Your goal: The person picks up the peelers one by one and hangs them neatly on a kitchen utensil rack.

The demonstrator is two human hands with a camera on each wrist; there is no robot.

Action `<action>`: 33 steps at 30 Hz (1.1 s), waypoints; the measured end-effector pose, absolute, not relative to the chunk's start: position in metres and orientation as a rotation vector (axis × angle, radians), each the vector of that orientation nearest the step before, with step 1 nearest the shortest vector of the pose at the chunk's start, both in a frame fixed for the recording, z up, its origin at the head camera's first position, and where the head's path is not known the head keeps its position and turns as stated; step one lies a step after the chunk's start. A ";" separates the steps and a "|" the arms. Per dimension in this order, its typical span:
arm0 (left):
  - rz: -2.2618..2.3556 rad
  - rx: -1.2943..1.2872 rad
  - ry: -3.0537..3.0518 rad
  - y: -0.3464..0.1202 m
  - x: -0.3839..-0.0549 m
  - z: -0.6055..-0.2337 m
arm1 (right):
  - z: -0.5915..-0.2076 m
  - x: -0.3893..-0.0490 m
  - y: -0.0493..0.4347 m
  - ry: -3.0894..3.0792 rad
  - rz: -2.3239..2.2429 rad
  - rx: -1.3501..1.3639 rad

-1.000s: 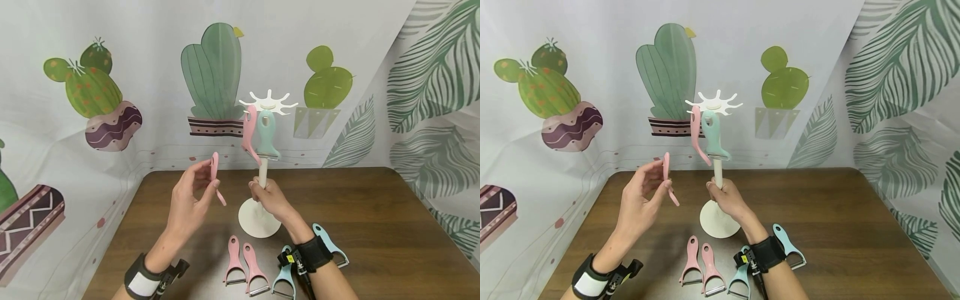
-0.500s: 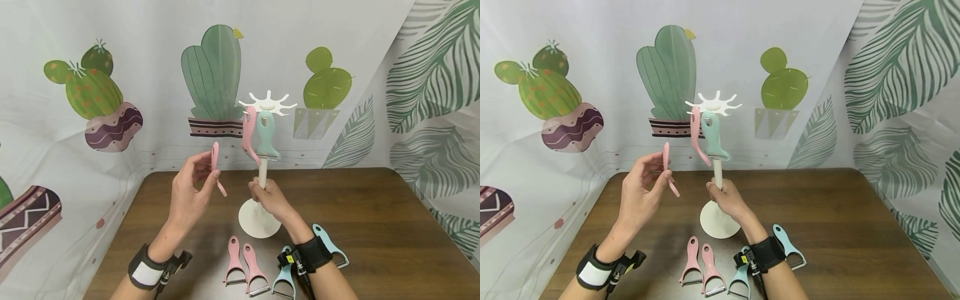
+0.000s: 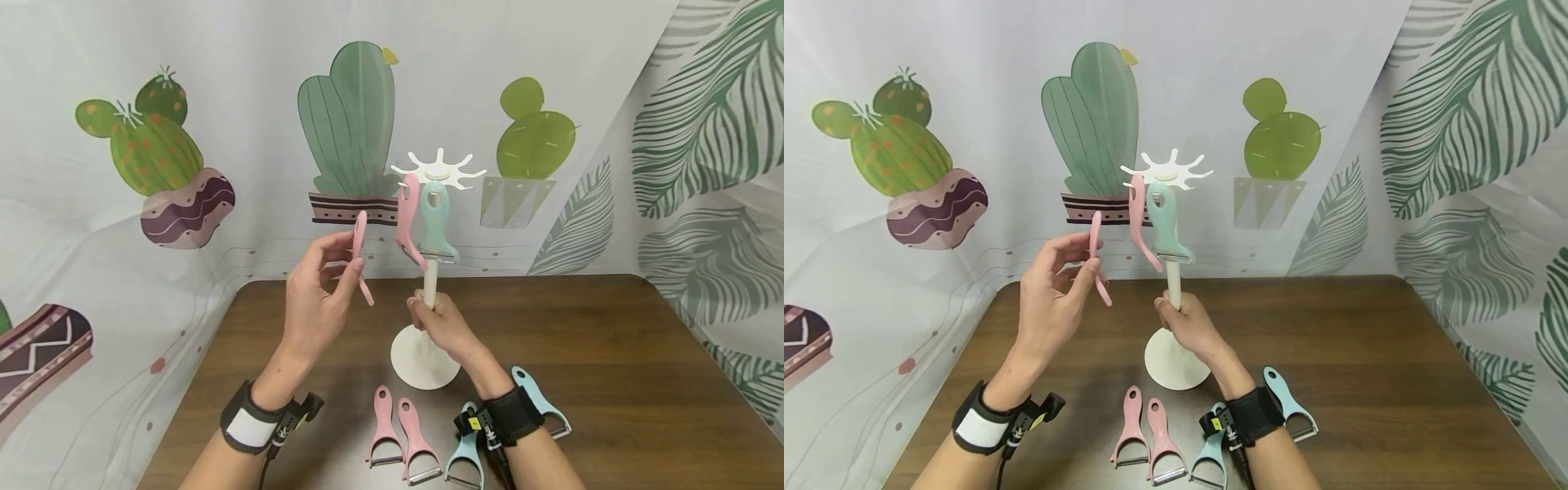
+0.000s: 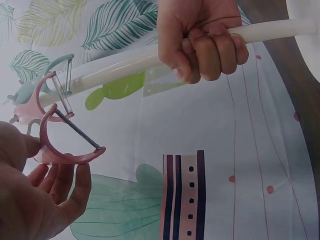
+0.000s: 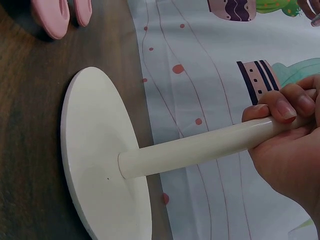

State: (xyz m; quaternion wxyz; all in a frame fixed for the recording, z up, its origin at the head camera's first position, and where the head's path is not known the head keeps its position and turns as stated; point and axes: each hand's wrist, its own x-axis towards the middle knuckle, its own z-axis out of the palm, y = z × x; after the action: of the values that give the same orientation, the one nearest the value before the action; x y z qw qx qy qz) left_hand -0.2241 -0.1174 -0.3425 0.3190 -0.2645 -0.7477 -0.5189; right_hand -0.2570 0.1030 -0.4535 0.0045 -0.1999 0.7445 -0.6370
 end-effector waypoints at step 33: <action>-1.430 -0.778 -1.826 -0.084 -0.243 -0.302 | -0.457 -0.258 0.102 2.343 -2.012 -0.625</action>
State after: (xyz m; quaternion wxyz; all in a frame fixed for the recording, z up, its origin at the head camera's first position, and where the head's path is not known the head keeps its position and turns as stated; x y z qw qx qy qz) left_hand -0.2428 -0.0843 -0.3017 0.3407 -0.2990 -0.7018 -0.5495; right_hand -0.2584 0.1024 -0.4570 -0.0048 -0.1982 0.7437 -0.6385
